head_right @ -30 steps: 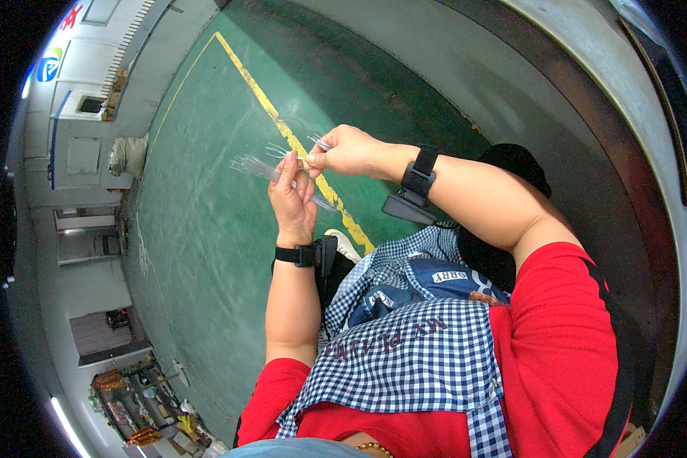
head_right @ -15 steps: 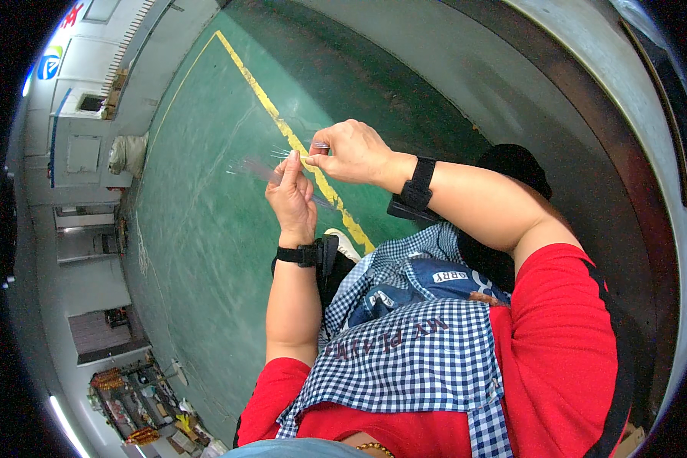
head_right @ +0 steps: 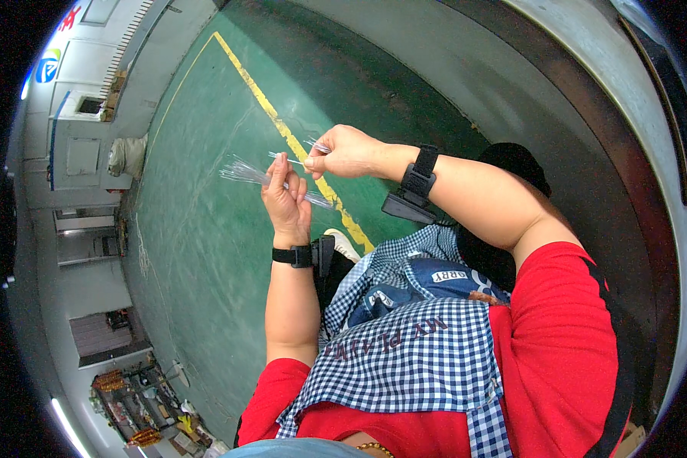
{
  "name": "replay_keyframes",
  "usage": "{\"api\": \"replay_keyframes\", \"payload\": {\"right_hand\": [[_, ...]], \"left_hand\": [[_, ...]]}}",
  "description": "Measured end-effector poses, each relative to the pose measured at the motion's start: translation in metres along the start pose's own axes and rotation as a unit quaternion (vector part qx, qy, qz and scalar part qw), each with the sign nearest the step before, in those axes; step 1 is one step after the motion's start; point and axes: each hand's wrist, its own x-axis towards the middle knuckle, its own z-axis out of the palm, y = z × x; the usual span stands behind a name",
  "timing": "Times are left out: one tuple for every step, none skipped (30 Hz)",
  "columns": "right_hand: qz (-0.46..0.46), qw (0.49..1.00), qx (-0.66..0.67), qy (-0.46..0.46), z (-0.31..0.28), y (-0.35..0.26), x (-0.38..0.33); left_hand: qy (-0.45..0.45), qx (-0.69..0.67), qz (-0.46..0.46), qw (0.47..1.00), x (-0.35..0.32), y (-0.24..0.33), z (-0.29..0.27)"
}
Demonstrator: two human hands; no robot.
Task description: Inspecting and sorting a bundle of thin metallic wires while sitting at a workstation.
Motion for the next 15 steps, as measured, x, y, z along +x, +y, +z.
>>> {"api": "replay_keyframes", "payload": {"right_hand": [[-0.011, 1.0, -0.014, 0.004, -0.001, -0.0001, -0.0008], [-0.023, 0.999, -0.028, 0.008, -0.0011, -0.0002, -0.0014], [-0.024, 0.999, -0.028, 0.007, 0.0, 0.0008, -0.0015], [-0.034, 0.998, -0.042, 0.029, 0.0018, 0.0024, -0.0015], [-0.045, 0.996, -0.058, 0.051, 0.0029, 0.0023, -0.0017], [-0.045, 0.996, -0.058, 0.05, 0.0029, 0.0019, -0.0016], [-0.028, 0.997, -0.058, 0.053, 0.0025, 0.0012, -0.0013], [-0.01, 0.997, -0.058, 0.057, 0.0015, 0.0003, -0.0015], [-0.01, 0.997, -0.058, 0.057, 0.0005, -0.0007, -0.0018], [-0.002, 0.997, -0.057, 0.049, -0.0006, -0.002, -0.0022], [0.005, 0.998, -0.057, 0.041, -0.0009, -0.0027, -0.0025], [0.005, 0.998, -0.057, 0.041, -0.0011, -0.0024, -0.0026], [-0.001, 0.999, -0.034, 0.028, -0.0012, -0.0015, -0.0026], [-0.006, 1.0, -0.011, 0.016, -0.0019, -0.0005, -0.0025], [-0.005, 1.0, -0.011, 0.017, -0.0025, 0.0005, -0.0017]], "left_hand": [[0.009, -0.003, -0.003, 1.0, -0.0003, 0.0007, 0.0014], [0.009, -0.003, -0.003, 1.0, -0.0006, 0.0006, 0.001], [0.009, 0.004, -0.001, 1.0, -0.0009, 0.0004, 0.0006], [0.01, 0.01, 0.002, 1.0, -0.0011, 0.0, 0.0001], [0.01, 0.01, 0.002, 1.0, -0.001, -0.0011, -0.0008], [0.003, 0.018, 0.003, 1.0, -0.0009, -0.0024, -0.0019], [-0.005, 0.027, 0.004, 1.0, -0.0007, -0.0031, -0.0031], [-0.005, 0.027, 0.004, 1.0, -0.0006, -0.0022, -0.0019], [0.001, 0.007, 0.003, 1.0, -0.0005, -0.0006, -0.0006], [0.007, -0.012, 0.002, 1.0, -0.0002, 0.0007, -0.0001], [0.007, -0.012, 0.003, 1.0, 0.0, 0.0012, -0.0014], [-0.002, -0.017, 0.001, 1.0, 0.0003, 0.0016, -0.0035], [-0.012, -0.022, -0.001, 1.0, 0.0006, 0.002, -0.005], [-0.012, -0.022, -0.001, 1.0, 0.001, 0.0022, -0.0053], [-0.009, -0.027, -0.002, 1.0, 0.0015, 0.0022, -0.0054]]}}
